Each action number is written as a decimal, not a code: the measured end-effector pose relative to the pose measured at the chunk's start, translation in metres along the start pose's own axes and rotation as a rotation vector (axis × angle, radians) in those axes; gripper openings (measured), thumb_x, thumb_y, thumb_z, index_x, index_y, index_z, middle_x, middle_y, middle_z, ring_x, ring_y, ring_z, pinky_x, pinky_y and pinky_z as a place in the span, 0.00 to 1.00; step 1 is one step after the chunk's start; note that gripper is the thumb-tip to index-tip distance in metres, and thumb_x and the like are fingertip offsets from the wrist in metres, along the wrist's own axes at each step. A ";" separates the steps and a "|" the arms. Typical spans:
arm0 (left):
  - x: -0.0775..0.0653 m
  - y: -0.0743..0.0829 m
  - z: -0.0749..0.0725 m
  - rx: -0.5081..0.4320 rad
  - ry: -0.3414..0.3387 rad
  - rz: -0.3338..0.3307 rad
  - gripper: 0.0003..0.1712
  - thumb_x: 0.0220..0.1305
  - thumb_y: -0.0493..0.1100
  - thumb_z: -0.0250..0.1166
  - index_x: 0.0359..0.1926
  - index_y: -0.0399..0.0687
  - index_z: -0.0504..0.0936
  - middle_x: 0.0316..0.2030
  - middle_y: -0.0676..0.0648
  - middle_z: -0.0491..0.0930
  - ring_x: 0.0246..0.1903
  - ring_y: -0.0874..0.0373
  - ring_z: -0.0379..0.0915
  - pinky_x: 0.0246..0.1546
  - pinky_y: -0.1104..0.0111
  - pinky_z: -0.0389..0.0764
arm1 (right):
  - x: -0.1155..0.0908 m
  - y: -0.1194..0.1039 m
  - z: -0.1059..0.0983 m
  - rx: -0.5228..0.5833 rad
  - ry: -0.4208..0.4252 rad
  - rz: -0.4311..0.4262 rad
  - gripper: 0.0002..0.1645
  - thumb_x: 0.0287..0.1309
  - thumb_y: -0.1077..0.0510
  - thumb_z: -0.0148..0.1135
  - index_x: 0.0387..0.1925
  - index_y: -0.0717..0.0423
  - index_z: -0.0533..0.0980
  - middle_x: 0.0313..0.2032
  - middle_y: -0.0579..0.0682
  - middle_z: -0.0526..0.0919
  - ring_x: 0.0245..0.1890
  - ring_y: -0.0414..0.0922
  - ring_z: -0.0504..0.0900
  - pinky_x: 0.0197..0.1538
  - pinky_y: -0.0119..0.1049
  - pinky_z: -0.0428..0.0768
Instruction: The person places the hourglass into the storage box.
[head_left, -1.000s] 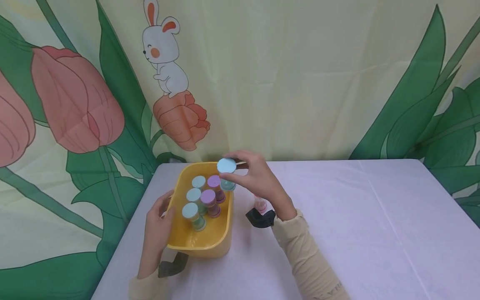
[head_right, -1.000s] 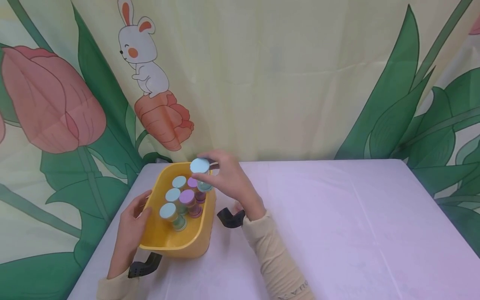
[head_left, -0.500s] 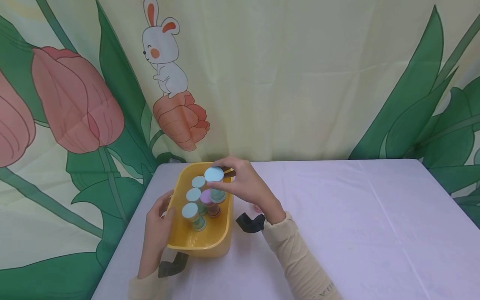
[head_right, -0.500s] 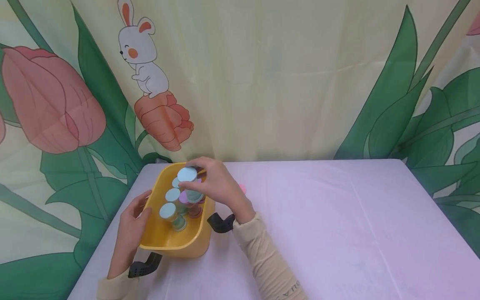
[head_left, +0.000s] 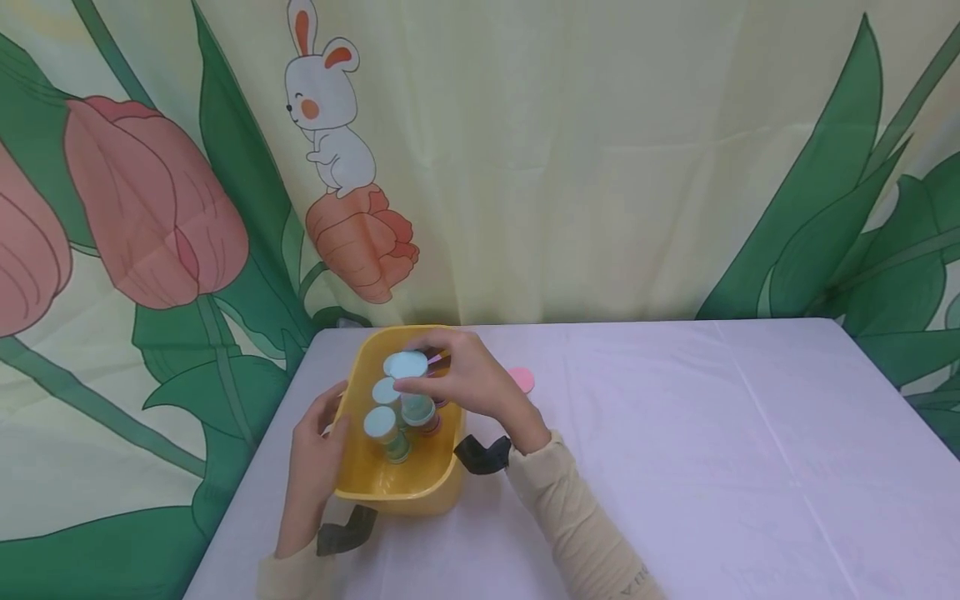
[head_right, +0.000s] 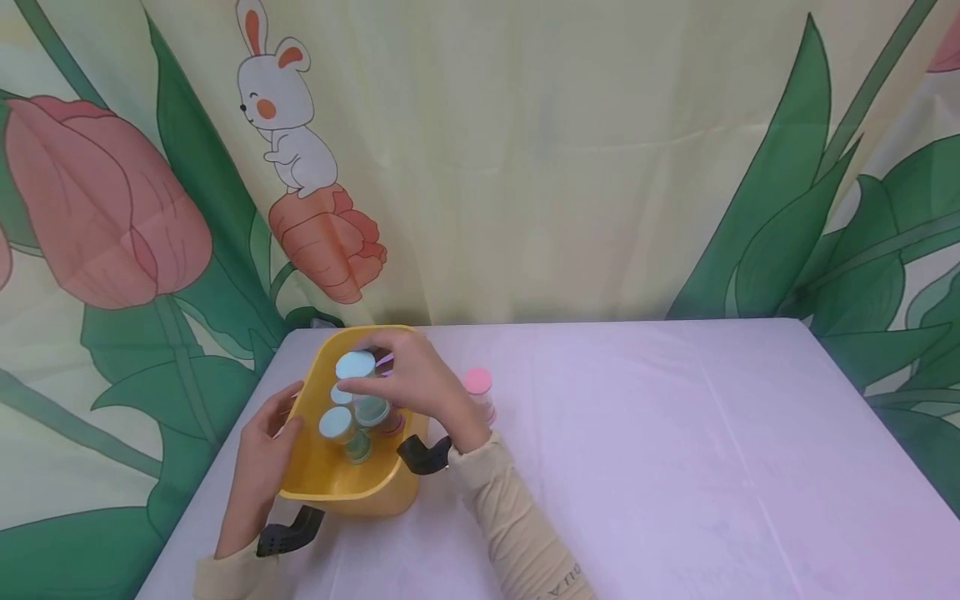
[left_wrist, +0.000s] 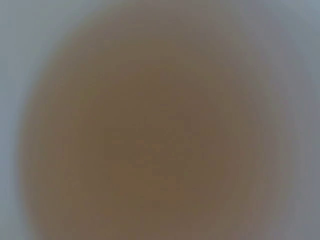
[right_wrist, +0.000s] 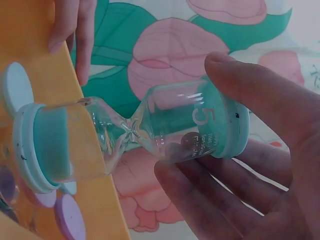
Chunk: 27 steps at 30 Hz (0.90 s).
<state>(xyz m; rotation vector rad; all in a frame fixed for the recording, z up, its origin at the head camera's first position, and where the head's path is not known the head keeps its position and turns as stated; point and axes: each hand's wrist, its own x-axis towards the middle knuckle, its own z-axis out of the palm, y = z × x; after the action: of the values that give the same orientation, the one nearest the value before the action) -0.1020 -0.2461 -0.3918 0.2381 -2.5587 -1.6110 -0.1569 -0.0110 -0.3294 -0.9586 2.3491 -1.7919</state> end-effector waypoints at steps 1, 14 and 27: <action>0.000 0.000 0.000 -0.001 -0.002 0.000 0.27 0.74 0.41 0.49 0.72 0.50 0.66 0.65 0.41 0.71 0.64 0.45 0.67 0.65 0.46 0.69 | 0.000 0.001 0.002 0.009 -0.007 0.006 0.23 0.50 0.54 0.76 0.48 0.53 0.82 0.42 0.46 0.82 0.39 0.43 0.85 0.42 0.33 0.85; -0.001 0.000 0.000 0.008 -0.012 -0.012 0.28 0.74 0.43 0.49 0.73 0.52 0.64 0.67 0.43 0.70 0.65 0.46 0.66 0.66 0.49 0.68 | 0.002 0.009 0.014 -0.028 -0.050 0.060 0.26 0.50 0.52 0.76 0.52 0.56 0.82 0.42 0.45 0.84 0.42 0.45 0.85 0.44 0.29 0.83; 0.001 -0.003 -0.001 0.022 0.000 0.018 0.27 0.73 0.39 0.48 0.71 0.50 0.66 0.64 0.41 0.73 0.64 0.46 0.69 0.63 0.48 0.72 | 0.006 0.012 0.021 -0.105 -0.115 0.096 0.24 0.51 0.50 0.75 0.50 0.54 0.82 0.40 0.43 0.84 0.39 0.38 0.81 0.43 0.27 0.82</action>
<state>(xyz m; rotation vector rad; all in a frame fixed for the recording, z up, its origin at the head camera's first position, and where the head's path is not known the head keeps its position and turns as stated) -0.1022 -0.2487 -0.3937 0.2160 -2.5717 -1.5779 -0.1594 -0.0305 -0.3454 -0.9172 2.3949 -1.5505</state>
